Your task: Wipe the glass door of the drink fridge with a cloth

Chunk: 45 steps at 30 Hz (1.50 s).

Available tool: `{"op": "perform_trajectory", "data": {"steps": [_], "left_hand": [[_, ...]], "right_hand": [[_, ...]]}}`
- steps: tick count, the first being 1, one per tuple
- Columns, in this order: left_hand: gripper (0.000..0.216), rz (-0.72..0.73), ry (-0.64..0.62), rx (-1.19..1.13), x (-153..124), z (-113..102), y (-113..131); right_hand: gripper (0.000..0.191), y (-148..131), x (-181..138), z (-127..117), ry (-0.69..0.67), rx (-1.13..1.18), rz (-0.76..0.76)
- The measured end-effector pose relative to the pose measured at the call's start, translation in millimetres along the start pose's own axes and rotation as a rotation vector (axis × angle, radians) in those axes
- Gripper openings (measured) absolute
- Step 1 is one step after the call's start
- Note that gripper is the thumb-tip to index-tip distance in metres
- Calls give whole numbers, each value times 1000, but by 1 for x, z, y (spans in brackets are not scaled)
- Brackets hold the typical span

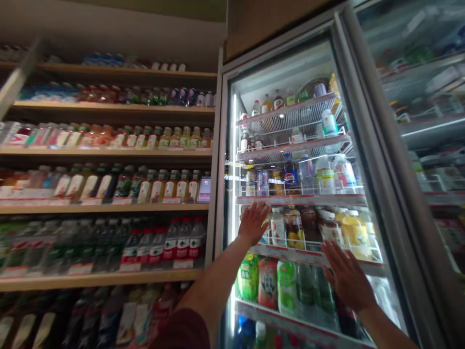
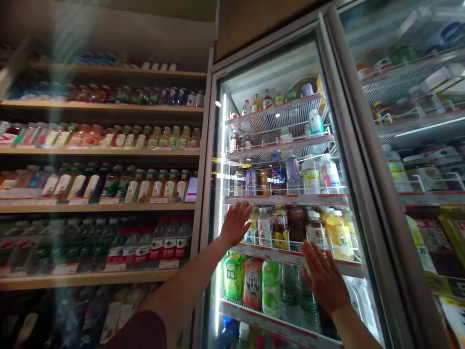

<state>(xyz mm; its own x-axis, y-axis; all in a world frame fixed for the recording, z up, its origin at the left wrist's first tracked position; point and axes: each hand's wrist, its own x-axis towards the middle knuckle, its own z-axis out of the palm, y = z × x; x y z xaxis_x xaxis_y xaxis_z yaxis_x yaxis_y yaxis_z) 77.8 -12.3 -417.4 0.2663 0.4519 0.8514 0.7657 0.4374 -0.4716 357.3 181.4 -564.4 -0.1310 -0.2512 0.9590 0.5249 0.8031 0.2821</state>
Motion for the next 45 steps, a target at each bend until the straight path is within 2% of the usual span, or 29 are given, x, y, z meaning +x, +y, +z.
{"op": "perform_trajectory", "data": {"steps": [3, 6, 8, 11, 13, 14, 16, 19, 21, 23, 26, 30, 32, 34, 35, 37, 40, 43, 45], "left_hand": [[62, -178, -4, -3, 9, -3, -19], [64, -233, -17, -33, -4, 0, -14], [66, -143, -28, -62, -22, 5, -3], [64, 134, -37, -110, -50, 11, 8], [61, 256, -46, -125, -58, 11, 4], [60, 264, -55, -123, -57, 10, -1], [61, 171, -76, -105, -50, 5, -17], [61, -129, -85, -78, -35, -1, -39], [61, -267, -73, -84, -33, 0, -41], [60, -299, -50, -104, -42, 5, -29], [61, -166, -29, -151, -67, 16, 10], [60, 239, -43, -263, -89, 25, 63], [51, 421, -40, -323, -84, 26, 70], [42, 470, 3, -376, -71, 28, 65], [39, 427, 46, -399, -64, 31, 60], [39, 205, 132, -431, -54, 38, 49], [49, -90, 198, -431, -61, 48, 49], [55, -162, 195, -421, -92, 52, 78], [52, -95, 154, -427, -115, 49, 105]], "right_hand": [[76, 1, -2, 0, -10, -5, 0], [77, 2, -4, -1, -22, -2, 2], [76, 2, -5, -1, -24, 10, 11], [74, 0, -5, -1, -21, 15, 20], [73, 0, -4, -1, -17, 5, 19], [73, -1, -4, -1, -15, 1, 19], [73, -1, -4, -2, -16, -1, 20], [74, -1, -2, -3, -33, -8, 16], [76, -1, -1, -5, -48, -22, 15], [78, -1, 0, -6, -63, -44, 7], [81, 0, 3, -9, -85, -81, -18], [79, 2, 6, -12, -100, -123, -31], [77, 3, 7, -12, -115, -134, -24], [74, 5, 7, -12, -119, -131, -23], [72, 5, 7, -12, -127, -126, -20], [68, 7, 6, -12, -153, -123, -10], [63, 9, 5, -12, -189, -128, 3], [63, 10, 5, -12, -218, -119, 12], [66, 11, 5, -13, -238, -97, 20]]}}
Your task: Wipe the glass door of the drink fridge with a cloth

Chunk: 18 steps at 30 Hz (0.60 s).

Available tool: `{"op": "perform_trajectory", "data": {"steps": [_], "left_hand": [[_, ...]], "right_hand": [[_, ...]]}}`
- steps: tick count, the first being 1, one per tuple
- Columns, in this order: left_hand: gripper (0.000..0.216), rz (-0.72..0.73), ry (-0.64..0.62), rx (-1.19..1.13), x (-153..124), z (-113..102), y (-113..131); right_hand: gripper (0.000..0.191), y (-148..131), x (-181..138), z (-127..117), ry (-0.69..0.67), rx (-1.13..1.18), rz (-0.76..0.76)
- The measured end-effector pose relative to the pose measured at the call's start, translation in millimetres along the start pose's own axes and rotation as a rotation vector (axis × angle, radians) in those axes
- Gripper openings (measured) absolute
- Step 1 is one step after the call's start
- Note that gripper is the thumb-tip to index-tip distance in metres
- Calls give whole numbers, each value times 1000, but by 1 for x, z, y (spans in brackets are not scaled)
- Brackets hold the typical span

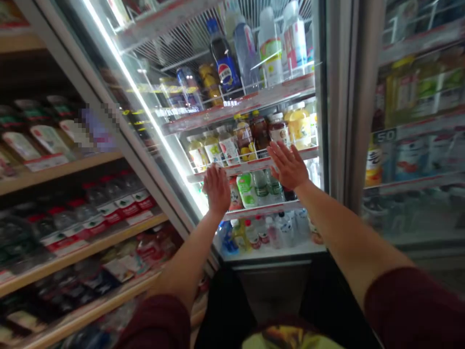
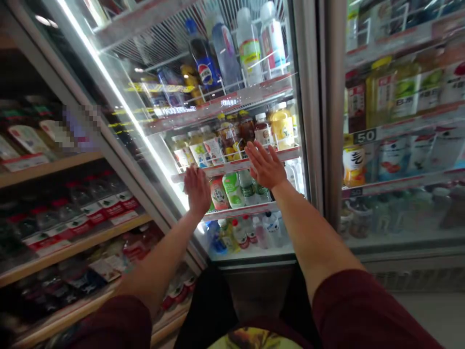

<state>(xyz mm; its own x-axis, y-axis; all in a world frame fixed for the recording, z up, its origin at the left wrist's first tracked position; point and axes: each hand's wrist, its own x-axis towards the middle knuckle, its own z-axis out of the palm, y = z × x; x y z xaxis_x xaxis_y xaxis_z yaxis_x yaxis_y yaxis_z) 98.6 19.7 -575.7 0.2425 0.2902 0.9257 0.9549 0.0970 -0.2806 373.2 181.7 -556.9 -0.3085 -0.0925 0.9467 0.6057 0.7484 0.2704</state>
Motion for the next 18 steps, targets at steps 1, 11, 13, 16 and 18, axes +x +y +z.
{"op": "perform_trajectory", "data": {"steps": [1, 11, 13, 16, 18], "left_hand": [[49, 57, -53, -15, -10, 1, 11], [59, -93, 61, -167, 18, -12, 4], [67, -263, 178, -213, 17, -11, 4], [62, -360, 172, -201, -10, -2, 26], [56, -301, 62, -148, -41, 6, 52]], "right_hand": [[67, 0, 0, 0, -10, 15, 2], [67, -2, 0, 1, -29, 55, 15], [68, -1, 0, 2, -37, 73, 22], [69, -1, 0, 3, -19, 83, 15], [69, -1, 0, 3, -15, 93, 15]]}}
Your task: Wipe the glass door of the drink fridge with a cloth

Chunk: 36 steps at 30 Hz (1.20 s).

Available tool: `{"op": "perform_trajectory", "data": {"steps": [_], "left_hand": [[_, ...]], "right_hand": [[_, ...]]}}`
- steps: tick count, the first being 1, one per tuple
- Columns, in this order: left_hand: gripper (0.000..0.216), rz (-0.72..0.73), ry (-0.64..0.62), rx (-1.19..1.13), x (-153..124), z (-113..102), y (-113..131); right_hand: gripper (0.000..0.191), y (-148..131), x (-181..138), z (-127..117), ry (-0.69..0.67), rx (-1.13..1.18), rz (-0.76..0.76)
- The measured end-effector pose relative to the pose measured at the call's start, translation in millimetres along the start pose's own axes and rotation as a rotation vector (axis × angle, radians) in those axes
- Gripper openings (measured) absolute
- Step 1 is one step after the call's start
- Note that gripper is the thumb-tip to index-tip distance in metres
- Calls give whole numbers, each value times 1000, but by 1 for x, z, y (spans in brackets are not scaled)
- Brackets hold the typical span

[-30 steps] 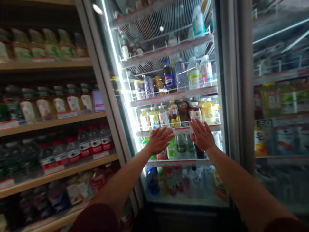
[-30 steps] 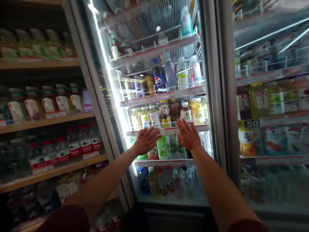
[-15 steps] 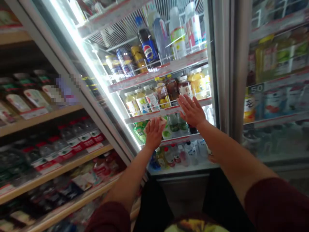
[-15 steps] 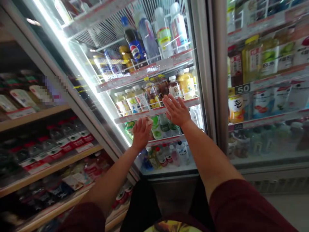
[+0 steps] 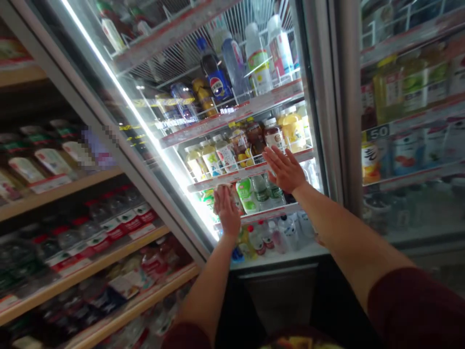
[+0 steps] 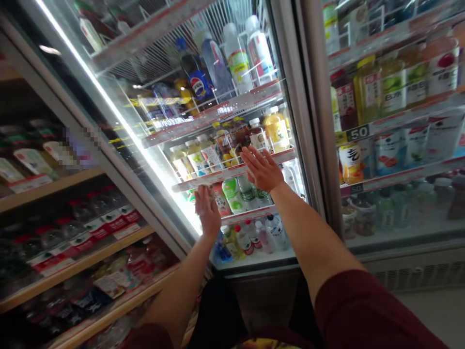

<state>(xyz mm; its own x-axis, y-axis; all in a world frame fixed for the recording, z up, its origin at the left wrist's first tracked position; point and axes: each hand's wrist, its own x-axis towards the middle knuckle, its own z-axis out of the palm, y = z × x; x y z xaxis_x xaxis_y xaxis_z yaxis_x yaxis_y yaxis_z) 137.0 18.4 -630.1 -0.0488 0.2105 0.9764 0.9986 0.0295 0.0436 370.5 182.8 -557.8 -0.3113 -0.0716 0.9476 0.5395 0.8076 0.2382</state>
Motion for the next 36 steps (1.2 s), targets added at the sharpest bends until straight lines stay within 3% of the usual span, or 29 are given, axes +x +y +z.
{"op": "perform_trajectory", "data": {"steps": [3, 6, 9, 13, 16, 19, 24, 27, 30, 36], "left_hand": [[59, 235, -270, 68, -52, 11, 17], [61, 398, -370, 55, -63, 15, 18], [54, 326, -217, 15, -23, 8, 1], [47, -18, 109, 33, 46, -11, -29], [53, -164, 205, 34, 59, -22, -37], [55, -82, 92, 15, 24, -22, -25], [62, 150, -284, 60, -81, -4, 16], [60, 170, -370, 107, -113, 6, 24], [56, 155, -343, 94, -92, 7, 9], [57, -45, -48, 3, 21, -9, -38]], "right_hand": [[71, -1, 0, -1, 4, 14, 0], [71, -2, 1, -1, 58, -23, -27], [70, -2, 1, -1, 57, -36, -26], [70, -1, 0, -1, -8, 16, 10], [68, -1, 0, -1, -28, 14, 21], [66, -1, 0, -2, -9, 3, 13], [66, -2, 0, -2, 9, 5, 15], [67, -2, 0, -2, 18, -8, 7], [66, -2, 0, -2, 59, -53, -18], [69, -2, 0, -2, 83, -64, -30]]}}
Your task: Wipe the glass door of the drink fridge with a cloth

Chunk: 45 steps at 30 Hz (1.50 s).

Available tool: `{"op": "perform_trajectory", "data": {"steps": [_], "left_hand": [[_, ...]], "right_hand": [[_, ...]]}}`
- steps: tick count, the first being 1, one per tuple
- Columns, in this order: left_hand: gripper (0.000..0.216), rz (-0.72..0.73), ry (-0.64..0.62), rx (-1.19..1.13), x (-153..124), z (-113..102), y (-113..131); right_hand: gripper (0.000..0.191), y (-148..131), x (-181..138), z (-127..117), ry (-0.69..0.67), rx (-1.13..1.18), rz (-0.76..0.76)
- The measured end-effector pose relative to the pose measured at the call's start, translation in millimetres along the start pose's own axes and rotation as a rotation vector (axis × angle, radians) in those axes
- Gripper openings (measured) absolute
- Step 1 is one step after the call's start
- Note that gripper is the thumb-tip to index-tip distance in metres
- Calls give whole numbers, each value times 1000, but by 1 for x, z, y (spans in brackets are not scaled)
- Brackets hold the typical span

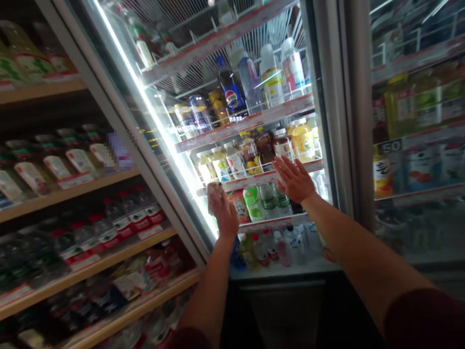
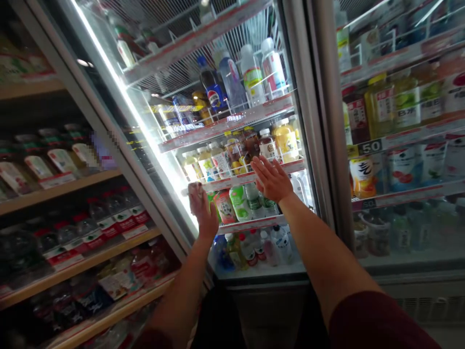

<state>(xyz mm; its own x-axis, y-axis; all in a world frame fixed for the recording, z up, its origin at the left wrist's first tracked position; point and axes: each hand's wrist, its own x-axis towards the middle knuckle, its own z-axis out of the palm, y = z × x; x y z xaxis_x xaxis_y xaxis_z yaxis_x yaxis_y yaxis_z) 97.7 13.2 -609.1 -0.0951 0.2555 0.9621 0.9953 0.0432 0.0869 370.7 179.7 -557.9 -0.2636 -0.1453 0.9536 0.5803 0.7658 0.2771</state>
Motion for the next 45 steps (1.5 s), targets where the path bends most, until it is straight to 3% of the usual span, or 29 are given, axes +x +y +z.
{"op": "perform_trajectory", "data": {"steps": [2, 4, 8, 10, 12, 17, 19, 22, 26, 28, 30, 34, 36, 38, 43, 45], "left_hand": [[59, -44, 65, 3, 11, -2, 0], [60, -39, 62, 43, -4, 0, 8], [65, 16, -112, 121, -59, 14, 32], [66, 34, -165, 123, -64, 18, 36], [64, 44, -148, 104, -43, 15, 31], [58, 87, 49, 34, 49, -8, 5], [57, 87, 100, 32, 60, -12, 3], [60, 83, 47, 84, 29, -8, 11], [65, 219, -156, 207, -35, 0, 24], [64, 283, -204, 235, -39, -2, 22], [60, 282, -163, 229, -19, -9, 14], [58, 140, 61, 129, 46, -26, -5], [59, 87, 118, 89, 56, -29, -9], [60, 91, 90, 100, 42, -26, -6], [67, 246, -196, 218, -53, -8, 15], [68, 289, -269, 222, -76, -5, 21]], "right_hand": [[69, 0, 0, 0, 2, -4, 2], [69, 0, 0, 0, 24, -25, -10], [71, -1, -1, -1, 59, -37, -13], [72, -2, -1, 0, 56, -23, 1], [73, -3, -1, 0, 55, -20, 4], [77, -4, 0, -1, 59, -58, -11], [79, -5, 1, -2, 57, -60, -16], [81, -5, 1, -2, 61, -34, -2], [84, -5, -1, 0, 62, -33, -5], [85, -5, -1, 0, 58, -52, -14], [85, -5, 0, 0, 65, -68, -24], [87, -6, 2, -2, 87, -95, -45], [87, -6, 2, -2, 90, -99, -46], [87, -6, 3, -3, 94, -96, -47], [84, -6, 2, -2, 106, -95, -45], [80, -6, 1, -2, 97, -84, -30]]}}
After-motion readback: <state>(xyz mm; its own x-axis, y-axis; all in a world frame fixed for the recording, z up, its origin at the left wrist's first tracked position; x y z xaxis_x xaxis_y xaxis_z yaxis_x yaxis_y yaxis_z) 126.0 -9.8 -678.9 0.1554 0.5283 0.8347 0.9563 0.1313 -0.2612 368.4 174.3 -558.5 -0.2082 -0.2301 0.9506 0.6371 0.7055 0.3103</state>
